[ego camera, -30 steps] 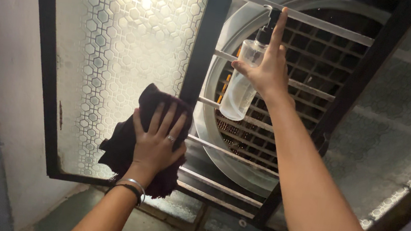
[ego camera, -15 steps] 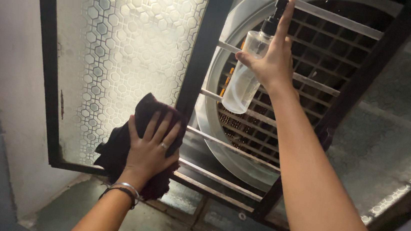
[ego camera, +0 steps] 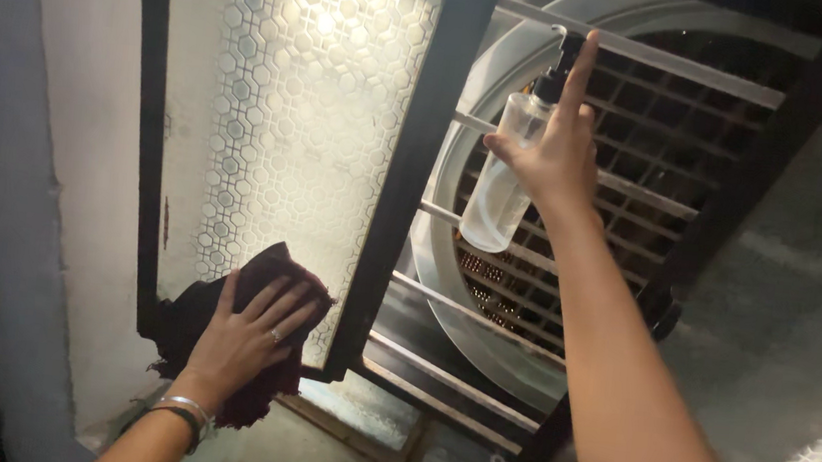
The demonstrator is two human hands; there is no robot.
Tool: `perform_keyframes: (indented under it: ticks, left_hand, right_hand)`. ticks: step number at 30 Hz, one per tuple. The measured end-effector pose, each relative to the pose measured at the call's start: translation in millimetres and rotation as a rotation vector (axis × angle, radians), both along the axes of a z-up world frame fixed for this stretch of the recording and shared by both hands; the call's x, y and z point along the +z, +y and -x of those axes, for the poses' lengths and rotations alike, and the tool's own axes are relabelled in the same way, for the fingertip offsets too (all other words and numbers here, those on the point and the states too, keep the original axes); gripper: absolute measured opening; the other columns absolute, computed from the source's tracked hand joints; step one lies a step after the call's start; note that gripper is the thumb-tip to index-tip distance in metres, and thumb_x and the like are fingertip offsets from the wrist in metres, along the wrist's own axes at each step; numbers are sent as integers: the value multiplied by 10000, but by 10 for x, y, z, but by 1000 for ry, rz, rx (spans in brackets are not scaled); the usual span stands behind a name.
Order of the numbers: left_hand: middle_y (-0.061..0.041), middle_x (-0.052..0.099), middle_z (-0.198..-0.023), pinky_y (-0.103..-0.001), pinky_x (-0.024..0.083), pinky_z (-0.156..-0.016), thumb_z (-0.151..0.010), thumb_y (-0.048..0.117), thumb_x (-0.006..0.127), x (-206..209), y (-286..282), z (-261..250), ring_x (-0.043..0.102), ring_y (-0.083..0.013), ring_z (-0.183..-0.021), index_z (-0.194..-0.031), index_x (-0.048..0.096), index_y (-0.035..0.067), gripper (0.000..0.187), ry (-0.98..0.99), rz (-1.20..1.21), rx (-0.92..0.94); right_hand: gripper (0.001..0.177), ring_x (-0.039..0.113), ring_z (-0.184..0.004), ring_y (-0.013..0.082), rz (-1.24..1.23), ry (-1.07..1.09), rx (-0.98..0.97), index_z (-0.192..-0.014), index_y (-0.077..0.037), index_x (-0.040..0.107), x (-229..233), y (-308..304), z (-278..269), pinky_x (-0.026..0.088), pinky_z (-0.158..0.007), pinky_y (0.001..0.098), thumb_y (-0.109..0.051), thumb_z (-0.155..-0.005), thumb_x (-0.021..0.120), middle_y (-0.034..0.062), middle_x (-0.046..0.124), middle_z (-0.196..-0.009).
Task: The person cleans a window with a patterned glass pane using a spray bottle and a dark cloth. They repeatedly spray the surface and wipe it down, moving across different sections of the window frame.
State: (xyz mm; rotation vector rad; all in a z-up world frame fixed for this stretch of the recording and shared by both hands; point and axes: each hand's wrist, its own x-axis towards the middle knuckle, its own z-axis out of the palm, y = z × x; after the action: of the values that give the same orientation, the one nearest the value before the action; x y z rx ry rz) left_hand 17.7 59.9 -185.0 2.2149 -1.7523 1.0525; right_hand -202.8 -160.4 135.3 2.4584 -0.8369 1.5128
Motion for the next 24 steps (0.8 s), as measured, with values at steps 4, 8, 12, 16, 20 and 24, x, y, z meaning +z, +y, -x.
perform_keyframes:
  ticks: [4, 8, 12, 16, 20, 24]
  left_hand:
    - [44, 279, -1668, -683, 134, -1188, -846, 527, 613, 165, 59, -65, 254, -188, -1476, -1602, 257, 347, 855, -32, -22, 32]
    - [17, 299, -1664, -612, 170, -1206, -819, 518, 630, 481, 124, -156, 287, -206, -1464, -1585, 310, 341, 849, -10, 166, 20]
    - [-27, 314, -1644, -574, 227, -1221, -822, 515, 644, 985, 118, -264, 298, -240, -1489, -1526, 390, 261, 791, 35, 305, 95]
    - [-89, 353, -1628, -561, 319, -1179, -864, 457, 649, 1512, 126, -312, 335, -287, -1490, -1521, 441, 180, 743, 30, 487, 101]
    - [-156, 356, -1631, -515, 376, -1153, -898, 356, 662, 1935, 220, -201, 363, -362, -1479, -1536, 415, 79, 738, 182, 663, -135]
    - [-159, 352, -1618, -471, 423, -1116, -893, 286, 683, 2164, 333, 117, 395, -381, -1443, -1543, 379, 76, 747, 351, 701, -286]
  right_hand:
    - [1458, 736, -1022, 327, -69, -2, -46, -1519, -440, -257, -15, 104, 8, 625, -777, 476, -375, -726, 964, 229, 651, -1233]
    - [1476, 725, -994, 345, -35, 0, -58, -1517, -430, -264, -7, 184, 30, 619, -747, 468, -383, -708, 969, 240, 655, -1196]
    - [1457, 741, -952, 341, -113, 26, -84, -1529, -404, -267, -13, 259, 47, 629, -725, 459, -390, -727, 948, 237, 652, -1210]
    - [1442, 712, -1017, 377, -18, 9, -34, -1529, -408, -259, -115, 344, 92, 608, -804, 476, -385, -726, 939, 287, 589, -1301]
    - [1396, 685, -1103, 411, -2, 2, 64, -1546, -402, -234, -178, 418, 223, 572, -926, 515, -409, -746, 910, 328, 494, -1436]
    - [1414, 423, -1324, 571, 187, -71, 280, -1602, -368, -199, -317, 516, 566, 522, -923, 540, -383, -761, 937, 442, 222, -1615]
